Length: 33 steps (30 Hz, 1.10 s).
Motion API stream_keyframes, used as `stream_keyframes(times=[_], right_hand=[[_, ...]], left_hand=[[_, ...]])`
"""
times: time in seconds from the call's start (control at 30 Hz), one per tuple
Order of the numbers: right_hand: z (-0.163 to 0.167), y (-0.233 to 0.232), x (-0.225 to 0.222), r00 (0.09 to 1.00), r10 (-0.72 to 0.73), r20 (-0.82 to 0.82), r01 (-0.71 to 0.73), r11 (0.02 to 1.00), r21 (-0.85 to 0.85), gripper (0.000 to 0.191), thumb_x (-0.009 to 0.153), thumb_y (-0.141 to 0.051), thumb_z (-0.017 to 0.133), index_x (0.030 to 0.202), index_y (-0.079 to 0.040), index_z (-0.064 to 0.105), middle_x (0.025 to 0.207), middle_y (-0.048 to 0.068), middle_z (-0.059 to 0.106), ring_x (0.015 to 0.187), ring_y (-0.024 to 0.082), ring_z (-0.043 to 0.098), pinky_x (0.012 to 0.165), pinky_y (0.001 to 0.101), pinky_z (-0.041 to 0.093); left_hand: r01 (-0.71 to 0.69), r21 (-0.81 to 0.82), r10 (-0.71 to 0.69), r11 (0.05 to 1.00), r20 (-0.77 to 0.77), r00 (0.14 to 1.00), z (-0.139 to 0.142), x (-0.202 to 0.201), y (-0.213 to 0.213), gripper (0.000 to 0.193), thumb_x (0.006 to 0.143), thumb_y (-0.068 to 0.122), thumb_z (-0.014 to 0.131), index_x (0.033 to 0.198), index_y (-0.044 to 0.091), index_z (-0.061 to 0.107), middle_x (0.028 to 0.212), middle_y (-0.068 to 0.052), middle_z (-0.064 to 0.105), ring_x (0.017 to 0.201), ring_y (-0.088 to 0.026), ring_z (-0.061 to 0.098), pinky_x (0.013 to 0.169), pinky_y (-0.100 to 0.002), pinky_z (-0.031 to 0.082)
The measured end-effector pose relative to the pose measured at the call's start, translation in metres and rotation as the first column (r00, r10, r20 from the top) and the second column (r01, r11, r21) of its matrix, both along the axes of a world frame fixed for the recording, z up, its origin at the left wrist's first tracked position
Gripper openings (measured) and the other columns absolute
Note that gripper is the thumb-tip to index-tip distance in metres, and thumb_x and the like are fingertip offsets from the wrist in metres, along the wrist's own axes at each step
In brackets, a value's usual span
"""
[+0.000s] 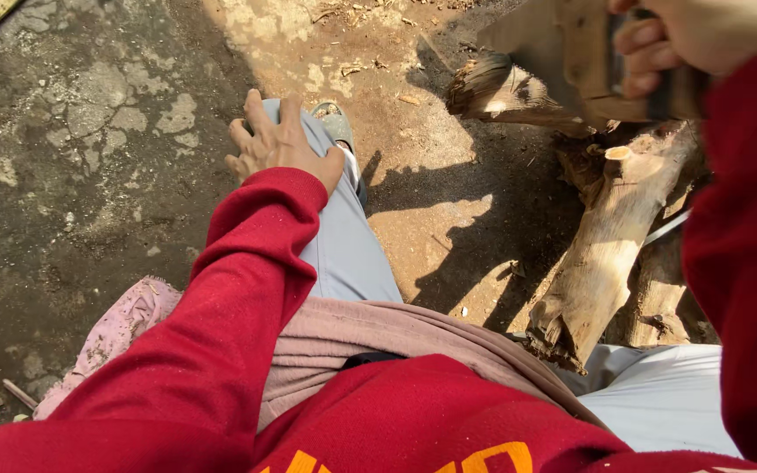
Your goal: The person sits on the ground and saws through a thick tree root or branch with a hand saw, steadying their leg with the other hand while making repeated back-and-forth cutting strokes through the wood.
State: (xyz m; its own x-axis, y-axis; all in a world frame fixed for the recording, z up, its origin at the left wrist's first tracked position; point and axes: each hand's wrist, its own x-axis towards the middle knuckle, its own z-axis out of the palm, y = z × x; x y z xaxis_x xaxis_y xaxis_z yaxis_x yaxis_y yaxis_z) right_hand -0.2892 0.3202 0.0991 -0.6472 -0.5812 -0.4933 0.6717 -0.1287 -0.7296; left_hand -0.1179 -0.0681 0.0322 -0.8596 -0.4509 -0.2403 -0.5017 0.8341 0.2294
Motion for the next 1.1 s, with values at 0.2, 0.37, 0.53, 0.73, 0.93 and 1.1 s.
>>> stream_keyframes(times=[0.2, 0.37, 0.53, 0.73, 0.93, 1.1], right_hand=[[0.025, -0.009, 0.018, 0.951, 0.090, -0.297, 0.020, 0.938, 0.347, 0.031, 0.124, -0.043, 0.049, 0.115, -0.013, 0.051, 0.071, -0.011, 0.045, 0.050, 0.000, 0.044, 0.056, 0.0293, 0.042], [-0.029, -0.054, -0.030, 0.997, -0.008, -0.079, 0.013, 0.998, 0.056, 0.031, 0.122, -0.042, 0.048, 0.114, -0.012, 0.052, 0.077, -0.010, 0.049, 0.057, 0.002, 0.049, 0.067, 0.0300, 0.045], [-0.024, -0.007, -0.025, 0.982, 0.081, -0.172, -0.045, 0.978, 0.204, 0.026, 0.119, -0.042, 0.048, 0.125, -0.016, 0.051, 0.078, -0.013, 0.048, 0.054, 0.000, 0.046, 0.067, 0.0273, 0.046], [0.037, 0.002, 0.024, 0.885, 0.167, -0.435, 0.200, 0.706, 0.679, 0.030, 0.118, -0.041, 0.040, 0.122, -0.011, 0.043, 0.069, -0.011, 0.035, 0.045, 0.002, 0.030, 0.049, 0.0272, 0.032], [-0.010, -0.052, -0.035, 0.993, -0.011, 0.114, 0.011, 1.000, -0.003, 0.031, 0.112, -0.036, 0.046, 0.101, -0.011, 0.059, 0.067, -0.009, 0.054, 0.053, 0.003, 0.054, 0.055, 0.0241, 0.049], [0.004, -0.007, -0.005, 0.949, 0.099, -0.298, 0.092, 0.819, 0.567, 0.029, 0.112, -0.037, 0.049, 0.103, -0.010, 0.056, 0.067, -0.007, 0.051, 0.053, 0.004, 0.050, 0.058, 0.0283, 0.048]], left_hand=[[0.048, -0.037, -0.045, 0.998, 0.059, 0.997, 0.004, -0.010, 0.004, 0.075, 0.079, 0.045, 0.072, 0.145, 0.022, 0.044, 0.161, -0.018, 0.019, 0.143, -0.044, 0.027, 0.105, -0.063, 0.037], [0.048, -0.038, -0.047, 0.998, 0.029, 0.998, 0.005, -0.010, 0.002, 0.077, 0.077, 0.047, 0.073, 0.144, 0.023, 0.044, 0.162, -0.018, 0.019, 0.144, -0.045, 0.026, 0.105, -0.064, 0.037], [0.036, -0.021, -0.036, 0.999, 0.033, 0.999, 0.003, -0.009, 0.000, 0.077, 0.077, 0.044, 0.072, 0.145, 0.023, 0.042, 0.161, -0.019, 0.018, 0.143, -0.048, 0.023, 0.104, -0.067, 0.035], [0.046, -0.026, -0.046, 0.999, 0.025, 0.999, 0.001, -0.015, 0.002, 0.071, 0.079, 0.043, 0.071, 0.142, 0.023, 0.046, 0.162, -0.018, 0.019, 0.144, -0.047, 0.024, 0.103, -0.066, 0.038], [0.034, -0.062, -0.032, 0.998, 0.018, 0.999, 0.006, -0.013, 0.001, 0.073, 0.078, 0.045, 0.073, 0.142, 0.021, 0.046, 0.161, -0.018, 0.020, 0.144, -0.046, 0.026, 0.104, -0.067, 0.036], [0.037, -0.028, -0.036, 0.999, 0.027, 0.999, 0.004, -0.012, -0.002, 0.075, 0.078, 0.046, 0.075, 0.142, 0.021, 0.046, 0.161, -0.019, 0.019, 0.143, -0.048, 0.025, 0.104, -0.066, 0.037]])
